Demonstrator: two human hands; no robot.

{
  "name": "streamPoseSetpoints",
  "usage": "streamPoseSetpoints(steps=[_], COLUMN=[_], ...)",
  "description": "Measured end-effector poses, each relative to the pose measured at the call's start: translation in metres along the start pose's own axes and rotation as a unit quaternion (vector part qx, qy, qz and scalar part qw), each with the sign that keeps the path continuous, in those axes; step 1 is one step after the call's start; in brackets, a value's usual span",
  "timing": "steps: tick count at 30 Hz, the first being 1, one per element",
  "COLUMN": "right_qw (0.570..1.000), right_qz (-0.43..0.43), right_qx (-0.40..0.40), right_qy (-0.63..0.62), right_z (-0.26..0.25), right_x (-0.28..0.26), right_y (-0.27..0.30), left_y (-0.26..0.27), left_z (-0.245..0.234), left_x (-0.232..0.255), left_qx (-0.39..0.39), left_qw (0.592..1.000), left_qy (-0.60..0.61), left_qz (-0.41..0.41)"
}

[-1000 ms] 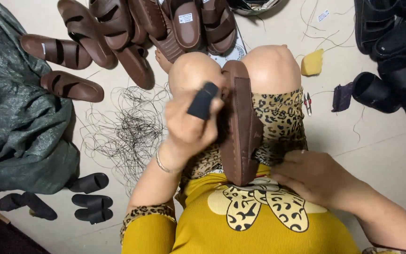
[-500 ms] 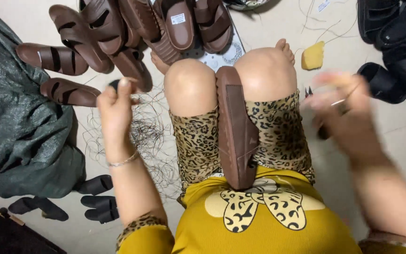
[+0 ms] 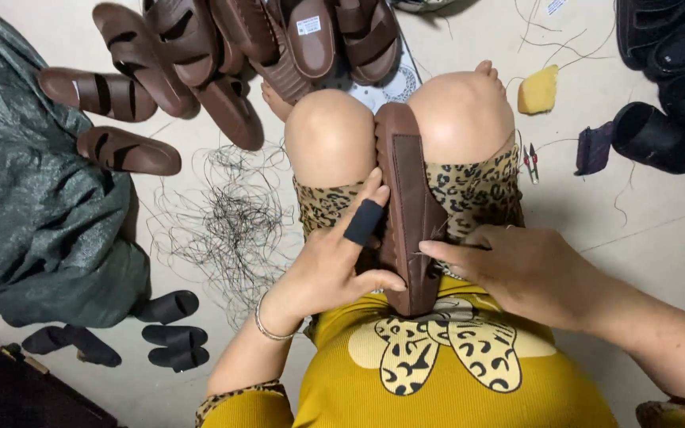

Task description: Hand-sewing the upper strap of a brown sandal to the sole using a needle and thread.

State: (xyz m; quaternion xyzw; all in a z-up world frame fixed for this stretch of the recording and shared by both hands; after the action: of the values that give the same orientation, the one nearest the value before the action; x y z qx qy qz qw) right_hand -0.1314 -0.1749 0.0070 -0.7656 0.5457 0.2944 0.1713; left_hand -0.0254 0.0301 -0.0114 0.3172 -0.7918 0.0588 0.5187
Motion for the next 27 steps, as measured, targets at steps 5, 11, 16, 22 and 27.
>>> streamPoseSetpoints(steps=[5, 11, 16, 22, 27], right_qw=[1.0, 0.985, 0.955, 0.964, 0.983], right_qz=[0.006, 0.056, 0.11, 0.104, 0.128], right_qx=[-0.021, -0.134, -0.259, -0.245, -0.093], right_qy=[0.0, 0.093, 0.087, 0.029, -0.089], right_z=[-0.004, -0.007, 0.002, 0.006, 0.004], right_x=[-0.003, -0.01, -0.013, -0.027, -0.002], right_y=[-0.008, -0.006, -0.027, -0.063, -0.045], left_y=[0.001, 0.005, 0.01, 0.011, 0.023], left_z=[0.003, 0.01, 0.022, 0.025, 0.013], left_x=[-0.002, -0.007, -0.021, -0.017, -0.016], left_qx=[0.013, 0.049, 0.078, 0.134, 0.324], left_qw=[1.0, 0.996, 0.991, 0.985, 0.937], left_qy=[-0.017, -0.058, -0.084, -0.057, -0.113], left_qz=[0.023, 0.051, 0.065, 0.094, 0.07])
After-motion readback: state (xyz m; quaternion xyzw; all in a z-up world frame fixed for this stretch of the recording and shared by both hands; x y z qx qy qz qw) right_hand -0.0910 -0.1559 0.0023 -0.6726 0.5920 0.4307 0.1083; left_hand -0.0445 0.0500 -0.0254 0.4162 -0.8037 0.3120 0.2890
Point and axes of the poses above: each hand's wrist, its own y-axis away from the middle knuckle, its own z-axis out of the palm, x = y × z, the point moved 5 cm from there along -y, towards the middle knuckle, and after that the axes turned 12 degrees about x, right-handed, at the moved point
